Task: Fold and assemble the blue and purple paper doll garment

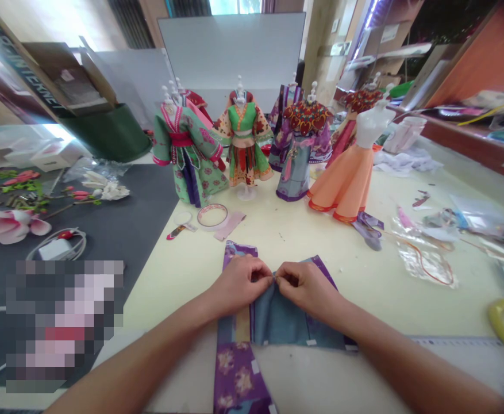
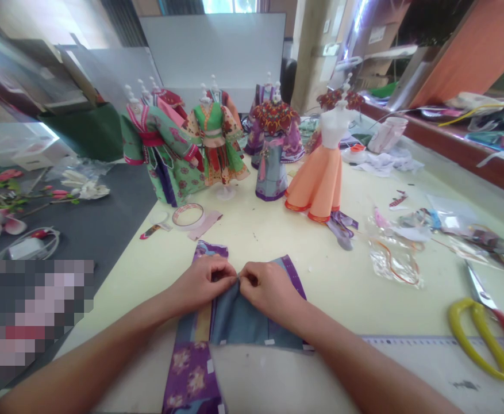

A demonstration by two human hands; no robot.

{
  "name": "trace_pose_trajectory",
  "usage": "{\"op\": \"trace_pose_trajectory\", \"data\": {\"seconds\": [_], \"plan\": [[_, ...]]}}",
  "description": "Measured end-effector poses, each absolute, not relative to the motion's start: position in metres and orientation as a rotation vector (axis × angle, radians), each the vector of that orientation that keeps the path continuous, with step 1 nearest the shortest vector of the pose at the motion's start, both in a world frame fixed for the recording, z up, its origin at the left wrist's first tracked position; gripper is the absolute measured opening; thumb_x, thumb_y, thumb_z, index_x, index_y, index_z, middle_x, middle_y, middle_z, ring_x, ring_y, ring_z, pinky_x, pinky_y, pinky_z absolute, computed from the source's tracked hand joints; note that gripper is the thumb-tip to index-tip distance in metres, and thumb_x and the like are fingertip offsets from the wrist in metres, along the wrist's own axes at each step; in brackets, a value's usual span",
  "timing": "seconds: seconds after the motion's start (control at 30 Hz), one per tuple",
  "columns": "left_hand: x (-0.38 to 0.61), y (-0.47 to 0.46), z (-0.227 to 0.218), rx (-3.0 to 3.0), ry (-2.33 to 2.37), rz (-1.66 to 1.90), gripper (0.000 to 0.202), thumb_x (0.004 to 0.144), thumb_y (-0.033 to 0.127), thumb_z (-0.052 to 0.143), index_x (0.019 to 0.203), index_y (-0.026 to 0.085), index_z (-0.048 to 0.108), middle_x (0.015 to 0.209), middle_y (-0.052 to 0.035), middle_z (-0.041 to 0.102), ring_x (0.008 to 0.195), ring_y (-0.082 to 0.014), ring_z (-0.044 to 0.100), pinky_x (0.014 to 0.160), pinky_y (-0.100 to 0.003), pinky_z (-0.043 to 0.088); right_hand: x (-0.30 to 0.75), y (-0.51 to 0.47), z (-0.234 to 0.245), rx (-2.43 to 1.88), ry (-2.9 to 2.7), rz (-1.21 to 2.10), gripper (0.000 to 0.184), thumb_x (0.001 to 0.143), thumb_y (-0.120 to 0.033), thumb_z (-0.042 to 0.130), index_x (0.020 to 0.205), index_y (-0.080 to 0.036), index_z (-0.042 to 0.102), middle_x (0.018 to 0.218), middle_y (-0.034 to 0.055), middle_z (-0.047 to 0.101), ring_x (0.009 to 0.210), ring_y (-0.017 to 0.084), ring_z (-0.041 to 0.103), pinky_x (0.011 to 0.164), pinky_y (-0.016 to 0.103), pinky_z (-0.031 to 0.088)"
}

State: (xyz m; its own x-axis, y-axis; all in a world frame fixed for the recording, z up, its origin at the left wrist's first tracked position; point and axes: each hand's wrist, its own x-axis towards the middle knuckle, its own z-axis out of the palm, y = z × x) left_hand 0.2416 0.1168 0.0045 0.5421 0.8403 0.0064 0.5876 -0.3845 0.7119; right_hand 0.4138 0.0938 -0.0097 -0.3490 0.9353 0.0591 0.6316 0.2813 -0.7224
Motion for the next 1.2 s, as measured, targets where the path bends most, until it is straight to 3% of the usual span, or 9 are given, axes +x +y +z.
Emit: {"op": "trace_pose_trajectory", "data": {"seconds": [0.53,0.93,1.2], "plan": [[0.242,0.115,0.003,2.105,1.168,0.499,0.012,0.074,0.021,0.055,0.067,0.016,0.063,0.062,0.0015,0.06,0.061,-0.0113,0.05,0.06,-0.023,0.034,0.413,0.092,-0.013,-1.415,-2.101,0.79,0.013,0.072,-0.009,0.049,0.064,-0.016,0.055,0.056,-0.003,0.052,0.051,0.009,0.043,0.048,0.019,0.026],[0.252,0.105,-0.002,2.211,1.33,0.542,0.01,0.072,0.015,0.052,0.062,0.015,0.056,0.063,0.0004,0.058,0.066,-0.0134,0.049,0.068,-0.028,0.033,0.406,0.09,-0.018,-1.442,-2.139,0.55,0.016,0.068,-0.009,0.05,0.055,-0.016,0.042,0.052,-0.0038,0.046,0.048,0.008,0.037,0.048,0.021,0.022],[0.25,0.108,-0.001,2.034,1.279,0.559,0.008,0.069,0.015,0.051,0.062,0.015,0.056,0.06,0.0011,0.055,0.06,-0.0115,0.047,0.057,-0.024,0.032,0.407,0.092,-0.02,-1.398,-1.961,0.859,0.013,0.067,-0.008,0.047,0.057,-0.016,0.045,0.051,-0.0049,0.042,0.049,0.008,0.038,0.046,0.019,0.024]]}}
